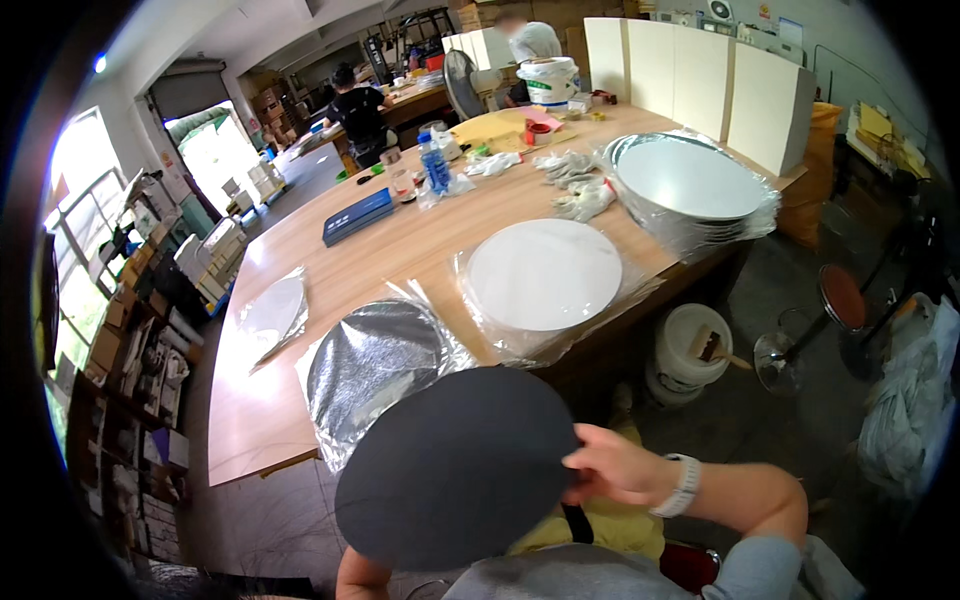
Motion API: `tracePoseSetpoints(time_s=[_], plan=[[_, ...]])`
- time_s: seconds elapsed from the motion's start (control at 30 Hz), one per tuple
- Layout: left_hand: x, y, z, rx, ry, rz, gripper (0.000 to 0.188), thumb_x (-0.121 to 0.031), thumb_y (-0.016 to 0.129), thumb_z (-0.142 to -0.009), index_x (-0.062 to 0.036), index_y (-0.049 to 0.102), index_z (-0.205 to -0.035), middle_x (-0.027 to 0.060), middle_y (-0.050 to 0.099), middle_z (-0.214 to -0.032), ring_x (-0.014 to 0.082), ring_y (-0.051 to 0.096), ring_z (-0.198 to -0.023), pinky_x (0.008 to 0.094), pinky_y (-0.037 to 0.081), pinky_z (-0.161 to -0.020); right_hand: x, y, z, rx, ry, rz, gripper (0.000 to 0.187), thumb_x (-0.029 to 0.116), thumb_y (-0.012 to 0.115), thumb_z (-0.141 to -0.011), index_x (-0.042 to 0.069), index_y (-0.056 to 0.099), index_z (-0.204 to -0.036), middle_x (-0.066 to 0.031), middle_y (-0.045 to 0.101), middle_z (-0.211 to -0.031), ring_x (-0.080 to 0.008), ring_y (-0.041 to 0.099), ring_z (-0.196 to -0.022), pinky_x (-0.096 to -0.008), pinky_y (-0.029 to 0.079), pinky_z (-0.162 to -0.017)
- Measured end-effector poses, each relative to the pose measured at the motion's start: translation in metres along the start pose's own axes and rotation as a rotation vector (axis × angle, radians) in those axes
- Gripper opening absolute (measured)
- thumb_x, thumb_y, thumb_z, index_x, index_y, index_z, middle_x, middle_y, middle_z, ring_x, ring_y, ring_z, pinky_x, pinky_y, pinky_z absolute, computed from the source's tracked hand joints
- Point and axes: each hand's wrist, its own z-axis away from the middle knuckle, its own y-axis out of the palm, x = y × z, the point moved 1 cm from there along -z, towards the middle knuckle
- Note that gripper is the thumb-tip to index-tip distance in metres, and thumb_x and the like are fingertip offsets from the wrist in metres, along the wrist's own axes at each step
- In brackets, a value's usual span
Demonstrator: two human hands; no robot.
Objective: The person wraps circular objects, alternating between black and white discs, in clear plastic wrap. They pick up a disc, place it on a sheet of plastic, fold the plastic over, and smooth it down before stacking the wrapped item and repeating the process.
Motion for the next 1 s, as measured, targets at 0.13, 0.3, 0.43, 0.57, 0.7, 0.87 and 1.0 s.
tracePoseSetpoints(time_s=[0.13,0.3,0.43,0.57,0.7,0.87,1.0], plan=[[-0.017,-0.019,0.020,-0.072,0.141,-0.063,0.031,-0.015,0.061,-0.079,-0.0072,0.059,-0.108,0.0138,0.060,-0.109,0.0288,0.056,-0.107,0.0412,0.044,-0.087,0.006,-0.054,0.068,-0.128,-0.349,-0.066,0.045,0.001,0.044,-0.082,-0.003,0.039,-0.127,-0.0144,0.056,-0.116,-0.0220,0.061,-0.101,-0.0353,0.053,-0.082],[-0.052,-0.067,-0.007,-0.057,0.287,0.347,0.020,-0.017,0.063,-0.079,-0.0102,0.061,-0.098,0.0046,0.065,-0.090,0.0231,0.063,-0.082,0.0346,0.051,-0.067,0.018,-0.121,0.100,-0.330,-0.631,-0.052,0.047,-0.002,0.039,-0.079,-0.004,0.041,-0.126,-0.0152,0.055,-0.120,-0.0233,0.060,-0.104,-0.0342,0.051,-0.087],[-0.098,-0.060,-0.129,-0.219,0.329,0.499,0.019,-0.013,0.063,-0.080,-0.0069,0.061,-0.098,0.0105,0.062,-0.094,0.0290,0.059,-0.087,0.0375,0.049,-0.072,0.015,-0.165,0.113,-0.470,-0.610,-0.032,0.045,0.000,0.040,-0.081,0.001,0.043,-0.126,-0.0103,0.057,-0.115,-0.0199,0.062,-0.096,-0.0326,0.054,-0.076],[-0.139,0.005,-0.185,-0.061,0.425,0.472,0.032,-0.018,0.067,-0.074,-0.0053,0.059,-0.102,0.0116,0.055,-0.110,0.0308,0.051,-0.104,0.0399,0.047,-0.082,0.005,-0.194,0.121,-0.567,-0.523,0.073,0.038,0.001,0.045,-0.080,0.007,0.049,-0.117,-0.0009,0.061,-0.090,-0.0072,0.054,-0.060,-0.0190,0.041,-0.044],[-0.145,0.041,-0.192,0.008,0.460,0.273,0.022,-0.017,0.065,-0.075,-0.0048,0.059,-0.092,0.0107,0.057,-0.101,0.0297,0.054,-0.095,0.0389,0.048,-0.079,0.001,-0.193,0.132,-0.574,-0.460,0.047,0.035,0.000,0.047,-0.079,0.006,0.050,-0.113,-0.0006,0.059,-0.090,-0.0047,0.052,-0.059,-0.0183,0.042,-0.045],[-0.140,0.040,-0.192,0.020,0.417,0.416,0.012,-0.015,0.058,-0.081,-0.0039,0.057,-0.086,0.0123,0.057,-0.087,0.0309,0.055,-0.087,0.0398,0.048,-0.075,0.016,-0.181,0.130,-0.503,-0.490,0.053,0.032,0.000,0.049,-0.079,0.002,0.051,-0.110,-0.0016,0.060,-0.086,-0.0039,0.052,-0.055,-0.0167,0.043,-0.045],[-0.142,0.025,-0.198,-0.171,0.330,0.586,0.011,-0.012,0.060,-0.081,-0.0040,0.056,-0.088,0.0124,0.059,-0.086,0.0317,0.056,-0.086,0.0404,0.047,-0.075,0.023,-0.189,0.111,-0.428,-0.467,-0.015,0.030,0.001,0.049,-0.079,0.002,0.051,-0.109,-0.0015,0.060,-0.083,-0.0035,0.051,-0.053,-0.0162,0.043,-0.045]])
